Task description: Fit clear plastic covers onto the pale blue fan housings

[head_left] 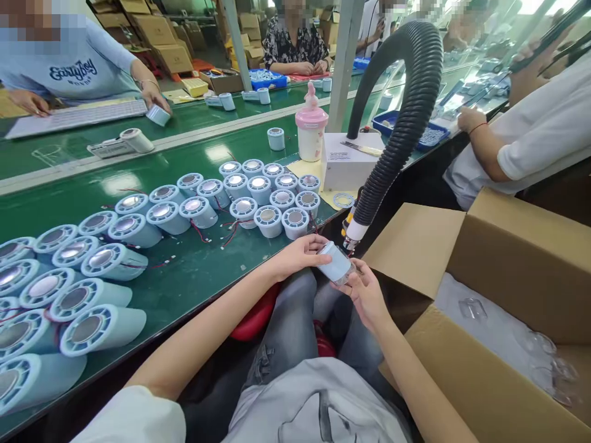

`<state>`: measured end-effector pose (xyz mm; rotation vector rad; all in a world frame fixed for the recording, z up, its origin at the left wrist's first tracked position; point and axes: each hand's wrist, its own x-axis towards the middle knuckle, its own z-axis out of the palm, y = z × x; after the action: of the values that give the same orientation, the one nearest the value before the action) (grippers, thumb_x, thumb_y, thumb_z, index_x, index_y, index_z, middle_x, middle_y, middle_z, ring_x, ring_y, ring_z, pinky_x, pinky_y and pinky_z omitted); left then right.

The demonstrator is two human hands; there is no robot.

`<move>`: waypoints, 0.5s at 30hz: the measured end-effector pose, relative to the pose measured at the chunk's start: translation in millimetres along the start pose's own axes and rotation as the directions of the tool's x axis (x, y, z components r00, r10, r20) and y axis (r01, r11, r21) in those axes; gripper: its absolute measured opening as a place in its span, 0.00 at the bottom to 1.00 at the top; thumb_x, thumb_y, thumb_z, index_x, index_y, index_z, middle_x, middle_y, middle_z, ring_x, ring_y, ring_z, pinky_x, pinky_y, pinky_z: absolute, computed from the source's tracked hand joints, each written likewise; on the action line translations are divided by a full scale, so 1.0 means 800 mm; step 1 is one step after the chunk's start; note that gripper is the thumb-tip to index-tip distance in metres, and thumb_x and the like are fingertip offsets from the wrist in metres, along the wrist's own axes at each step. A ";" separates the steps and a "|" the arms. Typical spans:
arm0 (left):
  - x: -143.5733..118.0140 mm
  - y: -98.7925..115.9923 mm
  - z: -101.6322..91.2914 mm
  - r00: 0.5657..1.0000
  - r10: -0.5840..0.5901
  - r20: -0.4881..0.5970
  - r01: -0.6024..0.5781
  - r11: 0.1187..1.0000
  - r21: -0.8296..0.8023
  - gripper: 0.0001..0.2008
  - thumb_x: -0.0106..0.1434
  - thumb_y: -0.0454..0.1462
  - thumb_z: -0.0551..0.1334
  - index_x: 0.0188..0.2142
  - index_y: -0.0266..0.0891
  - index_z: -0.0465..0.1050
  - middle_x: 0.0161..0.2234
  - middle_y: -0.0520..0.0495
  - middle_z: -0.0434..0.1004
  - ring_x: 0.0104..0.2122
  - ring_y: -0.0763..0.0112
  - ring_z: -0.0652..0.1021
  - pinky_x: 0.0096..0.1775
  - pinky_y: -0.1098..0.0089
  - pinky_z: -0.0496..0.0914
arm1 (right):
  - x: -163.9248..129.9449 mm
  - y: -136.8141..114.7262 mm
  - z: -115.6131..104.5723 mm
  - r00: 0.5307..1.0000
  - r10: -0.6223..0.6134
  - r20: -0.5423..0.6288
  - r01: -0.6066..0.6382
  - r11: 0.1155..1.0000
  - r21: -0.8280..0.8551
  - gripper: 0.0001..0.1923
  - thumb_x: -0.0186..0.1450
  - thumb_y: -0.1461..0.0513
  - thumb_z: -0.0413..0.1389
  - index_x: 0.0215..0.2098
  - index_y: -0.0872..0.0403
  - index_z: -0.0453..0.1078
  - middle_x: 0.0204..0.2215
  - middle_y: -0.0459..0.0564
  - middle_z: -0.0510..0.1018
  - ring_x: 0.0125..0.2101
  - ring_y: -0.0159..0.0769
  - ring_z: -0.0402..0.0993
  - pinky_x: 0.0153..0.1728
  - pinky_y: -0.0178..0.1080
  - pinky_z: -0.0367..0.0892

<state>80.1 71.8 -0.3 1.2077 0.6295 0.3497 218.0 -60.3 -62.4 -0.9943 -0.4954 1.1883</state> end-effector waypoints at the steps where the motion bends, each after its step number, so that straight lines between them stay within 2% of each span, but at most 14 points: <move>1: -0.002 0.002 -0.001 1.000 0.000 0.015 0.000 1.000 0.009 0.29 0.45 0.39 0.76 0.47 0.35 0.73 0.45 0.41 0.79 0.45 0.64 0.78 0.50 0.63 0.69 | -0.001 -0.002 0.001 1.000 0.024 0.009 -0.024 1.000 0.003 0.27 0.54 0.47 0.68 0.42 0.51 0.65 0.37 0.48 0.80 0.35 0.40 0.79 0.38 0.46 0.78; 6: -0.013 0.003 -0.001 0.995 -0.002 0.098 0.000 1.000 0.029 0.32 0.49 0.36 0.74 0.54 0.37 0.71 0.51 0.41 0.76 0.50 0.63 0.76 0.53 0.63 0.67 | -0.017 -0.014 0.003 0.994 0.103 0.032 -0.103 0.995 -0.001 0.26 0.58 0.43 0.63 0.41 0.52 0.66 0.36 0.49 0.81 0.33 0.41 0.81 0.34 0.42 0.78; 12: -0.040 -0.002 0.006 0.991 0.018 0.135 -0.022 0.999 0.028 0.32 0.47 0.36 0.75 0.52 0.38 0.69 0.50 0.42 0.73 0.42 0.69 0.77 0.45 0.67 0.72 | -0.042 -0.033 0.009 0.994 0.103 0.026 -0.103 0.994 -0.033 0.26 0.57 0.44 0.65 0.40 0.53 0.67 0.32 0.47 0.81 0.28 0.38 0.80 0.30 0.40 0.79; 15: -0.061 0.003 0.010 0.994 0.024 0.111 -0.029 0.999 0.044 0.31 0.48 0.34 0.75 0.50 0.40 0.65 0.50 0.44 0.70 0.39 0.72 0.77 0.41 0.70 0.73 | -0.051 -0.042 0.009 0.996 0.084 0.020 -0.083 0.996 -0.043 0.24 0.58 0.46 0.66 0.41 0.53 0.67 0.31 0.46 0.81 0.28 0.36 0.79 0.28 0.38 0.79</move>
<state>47.0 38.8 16.8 1.2712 0.5287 0.2899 216.5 -97.1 -23.3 -1.0479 -0.5018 1.2683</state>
